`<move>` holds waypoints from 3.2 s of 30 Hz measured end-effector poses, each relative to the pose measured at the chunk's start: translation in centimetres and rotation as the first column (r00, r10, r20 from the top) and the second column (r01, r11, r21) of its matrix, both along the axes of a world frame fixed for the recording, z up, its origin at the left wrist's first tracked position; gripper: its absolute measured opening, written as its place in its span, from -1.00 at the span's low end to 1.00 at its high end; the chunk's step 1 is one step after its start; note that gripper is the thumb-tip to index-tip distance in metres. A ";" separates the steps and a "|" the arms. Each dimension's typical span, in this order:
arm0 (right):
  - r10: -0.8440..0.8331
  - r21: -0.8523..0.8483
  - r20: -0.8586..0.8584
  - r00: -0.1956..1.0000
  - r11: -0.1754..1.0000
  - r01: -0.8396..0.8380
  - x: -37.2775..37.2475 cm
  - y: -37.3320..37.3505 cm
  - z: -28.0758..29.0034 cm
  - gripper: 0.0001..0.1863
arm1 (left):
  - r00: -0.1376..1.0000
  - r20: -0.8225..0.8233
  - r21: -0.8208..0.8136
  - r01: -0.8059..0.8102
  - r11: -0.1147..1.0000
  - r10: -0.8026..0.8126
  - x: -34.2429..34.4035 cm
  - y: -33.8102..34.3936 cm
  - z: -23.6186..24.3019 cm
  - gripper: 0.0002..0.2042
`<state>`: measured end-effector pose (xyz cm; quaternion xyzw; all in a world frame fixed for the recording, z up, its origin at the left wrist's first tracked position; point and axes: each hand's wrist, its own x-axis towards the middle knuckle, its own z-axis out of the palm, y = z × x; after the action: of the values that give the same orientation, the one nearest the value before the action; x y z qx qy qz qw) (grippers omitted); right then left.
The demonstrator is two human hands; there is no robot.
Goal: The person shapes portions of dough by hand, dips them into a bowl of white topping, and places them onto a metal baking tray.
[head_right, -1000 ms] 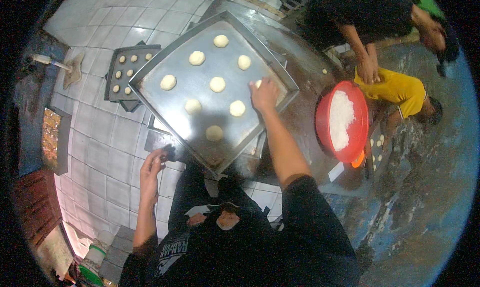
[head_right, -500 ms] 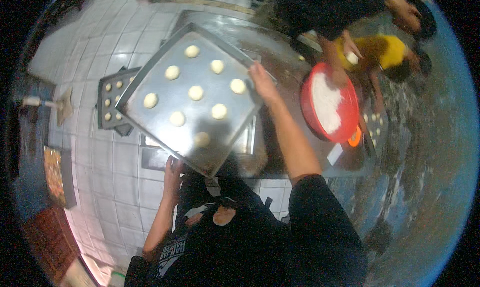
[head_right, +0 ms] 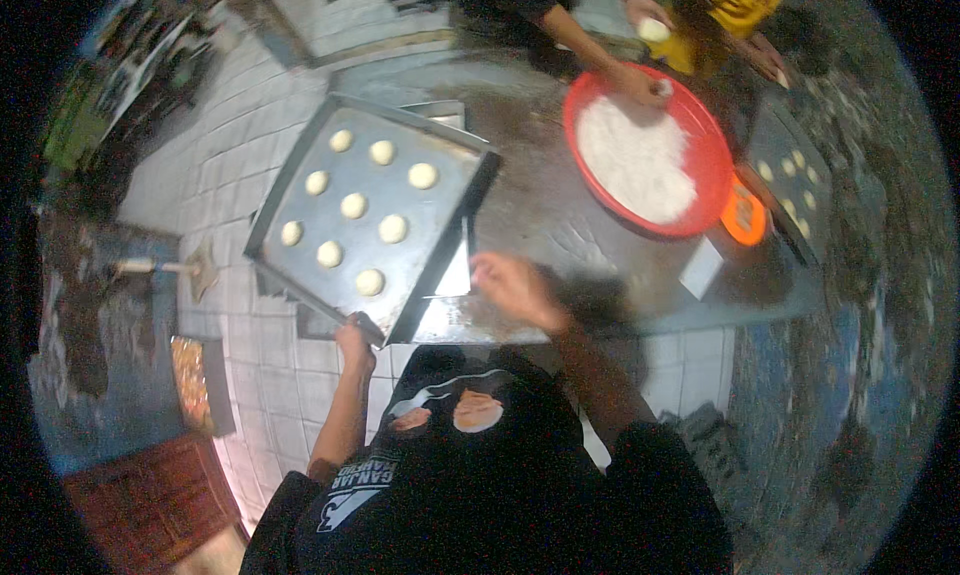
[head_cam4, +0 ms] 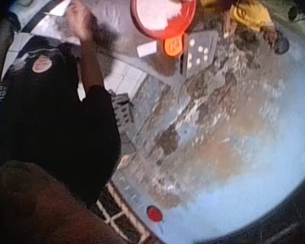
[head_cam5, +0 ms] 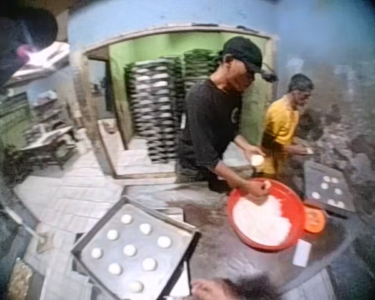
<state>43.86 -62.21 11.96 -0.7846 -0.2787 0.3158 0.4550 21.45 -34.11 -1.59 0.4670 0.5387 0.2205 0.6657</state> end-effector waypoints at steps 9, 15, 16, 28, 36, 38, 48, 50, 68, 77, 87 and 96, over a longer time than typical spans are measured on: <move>0.081 0.003 0.604 0.793 0.994 -0.105 13.2 19.9 -4.1 -0.39 | 0.999 -0.025 0.076 -0.038 0.996 0.040 0.0 -1.0 0.1 -0.76; 0.335 -0.150 0.732 0.593 0.929 -0.339 17.8 29.6 -8.8 -0.31 | 0.998 -0.058 0.117 0.014 0.993 -0.008 -0.6 -0.8 -0.5 -0.58; 0.420 -0.252 0.670 0.612 0.904 -0.345 18.0 30.5 -9.2 -0.33 | 0.997 -0.082 0.074 0.021 0.997 -0.015 -0.6 -0.8 -0.1 -0.57; 0.165 -0.183 0.812 0.560 0.983 -0.025 15.9 34.6 -14.2 -0.40 | 0.985 -0.004 -0.048 0.174 0.984 -0.175 -0.5 0.3 2.1 -0.61; -0.210 0.246 0.355 0.911 0.961 0.125 13.6 27.1 -3.9 -0.38 | 0.978 -0.015 -0.001 0.208 0.978 -0.208 -1.6 0.7 -0.2 -0.66; -0.284 0.212 0.224 0.932 0.948 0.238 10.3 19.6 -3.1 -0.50 | 0.983 -0.032 -0.033 0.179 0.983 -0.180 -1.6 0.8 -0.4 -0.68; -0.556 0.084 0.656 0.511 0.726 0.683 13.7 -10.1 -18.7 -0.56 | 0.997 -0.051 -0.012 0.051 0.999 -0.051 -0.8 1.0 -1.5 -0.68; -0.503 -0.032 0.539 0.676 0.789 0.614 15.0 -10.5 -19.5 -0.54 | 0.998 -0.038 -0.015 0.048 0.999 -0.049 -0.6 0.9 -1.1 -0.77; -0.298 0.403 0.045 0.954 0.879 0.256 10.5 8.7 -3.4 -0.43 | 0.998 -0.063 -0.023 0.004 1.000 -0.006 -0.4 0.3 -1.3 -0.65; 0.344 -0.322 0.736 0.583 0.936 -0.146 10.5 25.5 -8.4 -0.51 | 0.981 -0.033 0.007 -0.191 0.982 0.191 0.0 -1.3 -1.3 -0.54; 0.302 0.061 0.437 0.847 0.930 -0.363 -1.0 7.2 -0.5 -0.63 | 0.952 0.135 -0.358 -0.213 0.909 0.276 1.1 -0.4 -1.4 -0.55; 0.155 0.193 -0.068 0.986 0.971 -0.140 -5.5 0.9 -4.7 -0.60 | 0.880 0.150 -0.056 -0.448 0.892 0.451 -12.2 0.6 8.7 -0.70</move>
<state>38.33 -61.30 7.24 -0.7017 -0.3458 0.3531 0.5132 9.25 -33.50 7.09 0.3037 0.5795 0.4003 0.6417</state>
